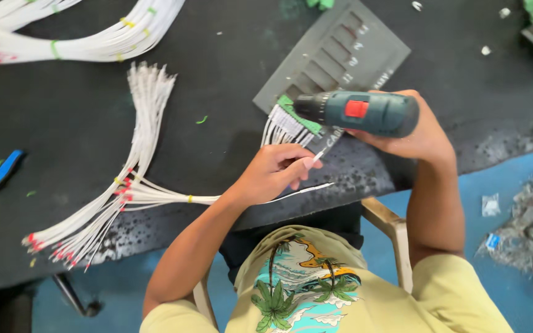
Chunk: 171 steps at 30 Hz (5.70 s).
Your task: The person inserts white wire leads one at a time into a green terminal block connector held in a metal fixture and uses a cordless electric screwdriver to drive each terminal screw down onto the wires. After finishing the row, the person lifts the connector and presses the wires to check they are secured.
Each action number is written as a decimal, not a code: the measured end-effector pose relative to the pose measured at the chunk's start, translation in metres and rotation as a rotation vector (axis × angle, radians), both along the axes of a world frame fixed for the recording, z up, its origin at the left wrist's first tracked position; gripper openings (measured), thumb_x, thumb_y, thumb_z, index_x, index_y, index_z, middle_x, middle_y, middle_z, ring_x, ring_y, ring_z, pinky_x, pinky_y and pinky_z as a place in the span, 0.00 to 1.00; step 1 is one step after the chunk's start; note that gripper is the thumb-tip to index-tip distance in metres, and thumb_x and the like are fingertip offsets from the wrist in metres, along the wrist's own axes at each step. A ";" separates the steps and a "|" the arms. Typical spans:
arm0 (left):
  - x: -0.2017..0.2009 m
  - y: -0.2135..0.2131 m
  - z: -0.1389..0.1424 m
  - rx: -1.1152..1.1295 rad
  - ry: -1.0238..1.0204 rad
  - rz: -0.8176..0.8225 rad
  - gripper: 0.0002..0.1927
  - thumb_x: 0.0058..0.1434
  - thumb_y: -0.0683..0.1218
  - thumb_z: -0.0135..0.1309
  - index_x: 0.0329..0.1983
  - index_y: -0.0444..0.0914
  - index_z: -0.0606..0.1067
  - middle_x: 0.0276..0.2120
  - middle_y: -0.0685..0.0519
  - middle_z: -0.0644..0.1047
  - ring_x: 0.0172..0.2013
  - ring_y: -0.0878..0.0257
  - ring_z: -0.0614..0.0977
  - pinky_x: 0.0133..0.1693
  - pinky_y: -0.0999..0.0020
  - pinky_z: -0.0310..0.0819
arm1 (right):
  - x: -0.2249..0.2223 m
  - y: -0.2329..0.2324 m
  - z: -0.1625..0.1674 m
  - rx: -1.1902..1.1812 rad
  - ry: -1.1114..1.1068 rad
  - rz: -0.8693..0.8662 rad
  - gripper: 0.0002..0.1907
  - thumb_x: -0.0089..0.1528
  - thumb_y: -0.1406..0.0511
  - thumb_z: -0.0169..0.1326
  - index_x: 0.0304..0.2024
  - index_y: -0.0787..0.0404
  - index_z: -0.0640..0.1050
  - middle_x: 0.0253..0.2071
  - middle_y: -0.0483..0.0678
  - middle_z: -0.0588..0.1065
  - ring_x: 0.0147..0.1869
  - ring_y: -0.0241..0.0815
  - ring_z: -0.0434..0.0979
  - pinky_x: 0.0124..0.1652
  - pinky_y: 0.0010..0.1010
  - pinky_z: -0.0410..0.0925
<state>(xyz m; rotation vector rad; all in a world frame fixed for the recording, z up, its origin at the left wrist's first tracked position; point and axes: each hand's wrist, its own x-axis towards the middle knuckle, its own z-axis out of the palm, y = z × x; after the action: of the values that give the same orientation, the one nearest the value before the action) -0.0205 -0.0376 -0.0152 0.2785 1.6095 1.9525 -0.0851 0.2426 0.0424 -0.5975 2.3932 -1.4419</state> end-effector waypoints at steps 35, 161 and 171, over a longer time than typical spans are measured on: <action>-0.002 -0.012 0.018 -0.395 0.465 0.326 0.03 0.62 0.39 0.59 0.34 0.33 0.77 0.27 0.51 0.78 0.25 0.65 0.79 0.29 0.70 0.73 | 0.001 0.005 -0.003 0.060 0.048 -0.008 0.17 0.55 0.68 0.72 0.45 0.62 0.81 0.40 0.44 0.81 0.43 0.31 0.80 0.48 0.26 0.73; 0.002 0.011 0.000 -0.707 1.106 0.303 0.07 0.58 0.40 0.59 0.32 0.37 0.71 0.33 0.50 0.70 0.37 0.55 0.76 0.39 0.59 0.68 | -0.023 -0.006 0.099 1.140 0.363 0.452 0.26 0.39 0.54 0.66 0.41 0.49 0.83 0.39 0.45 0.81 0.42 0.53 0.81 0.36 0.39 0.73; 0.013 0.022 0.003 -0.476 1.137 -0.014 0.11 0.57 0.46 0.63 0.32 0.38 0.73 0.35 0.51 0.74 0.41 0.54 0.78 0.44 0.58 0.73 | 0.003 0.055 0.019 0.204 0.011 0.223 0.14 0.52 0.71 0.65 0.39 0.64 0.76 0.33 0.45 0.74 0.31 0.37 0.70 0.34 0.26 0.67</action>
<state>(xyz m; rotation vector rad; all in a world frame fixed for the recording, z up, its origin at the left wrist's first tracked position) -0.0079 -0.0152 -0.0119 1.3505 2.6459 1.3204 -0.0819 0.2977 0.0619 -0.7912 2.3557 -1.0912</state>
